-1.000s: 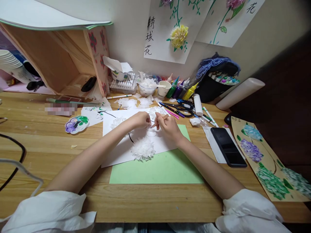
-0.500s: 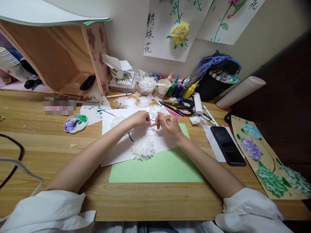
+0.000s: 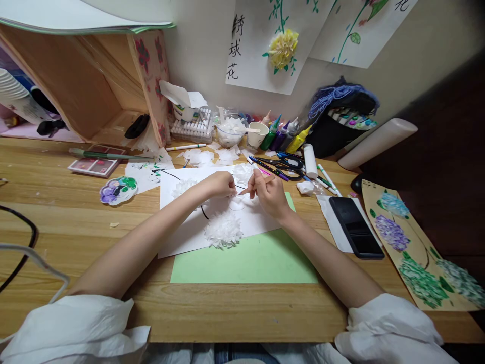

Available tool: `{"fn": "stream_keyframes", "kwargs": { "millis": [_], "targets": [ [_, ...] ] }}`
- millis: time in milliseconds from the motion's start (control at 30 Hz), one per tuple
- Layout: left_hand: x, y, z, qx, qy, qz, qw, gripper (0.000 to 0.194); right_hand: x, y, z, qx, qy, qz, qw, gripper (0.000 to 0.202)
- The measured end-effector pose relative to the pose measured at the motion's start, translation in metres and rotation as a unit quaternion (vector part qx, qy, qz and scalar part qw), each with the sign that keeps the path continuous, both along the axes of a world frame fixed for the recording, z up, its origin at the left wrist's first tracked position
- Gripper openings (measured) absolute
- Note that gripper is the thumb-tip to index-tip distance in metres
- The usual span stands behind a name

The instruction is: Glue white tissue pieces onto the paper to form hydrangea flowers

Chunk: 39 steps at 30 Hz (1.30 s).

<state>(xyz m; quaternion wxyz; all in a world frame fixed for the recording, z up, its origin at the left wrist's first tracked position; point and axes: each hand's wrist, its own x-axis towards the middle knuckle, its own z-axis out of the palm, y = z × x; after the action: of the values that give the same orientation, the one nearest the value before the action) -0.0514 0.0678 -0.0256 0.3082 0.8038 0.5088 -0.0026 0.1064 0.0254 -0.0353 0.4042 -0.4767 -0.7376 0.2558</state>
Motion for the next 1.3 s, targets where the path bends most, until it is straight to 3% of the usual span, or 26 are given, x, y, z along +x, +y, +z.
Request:
{"fn": "stream_keyframes", "kwargs": {
  "millis": [467,767,967,1167,1300],
  "targets": [
    [-0.001,0.0011,-0.0026,0.0,-0.015,-0.005,1.0,0.019,-0.0016,0.0003,-0.0035,-0.005,-0.029,0.006,1.0,0.059],
    [-0.002,0.0006,-0.001,0.003,-0.014,-0.01,1.0,0.017,-0.0033,0.0012,-0.0044,0.032,-0.079,0.057,0.995,0.056],
    [-0.0024,0.0014,-0.0007,-0.018,-0.025,-0.006,1.0,0.019,0.0001,-0.0001,0.0012,0.012,-0.016,0.026,0.999,0.058],
    [-0.0033,0.0019,-0.0003,-0.023,-0.028,-0.015,0.999,0.019,-0.0017,-0.0001,-0.0015,0.008,-0.034,0.047,0.998,0.056],
    [-0.0027,0.0017,0.0015,-0.034,-0.029,-0.017,0.999,0.019,-0.0018,0.0018,-0.0036,-0.006,-0.027,0.023,0.999,0.058]
  ]
}}
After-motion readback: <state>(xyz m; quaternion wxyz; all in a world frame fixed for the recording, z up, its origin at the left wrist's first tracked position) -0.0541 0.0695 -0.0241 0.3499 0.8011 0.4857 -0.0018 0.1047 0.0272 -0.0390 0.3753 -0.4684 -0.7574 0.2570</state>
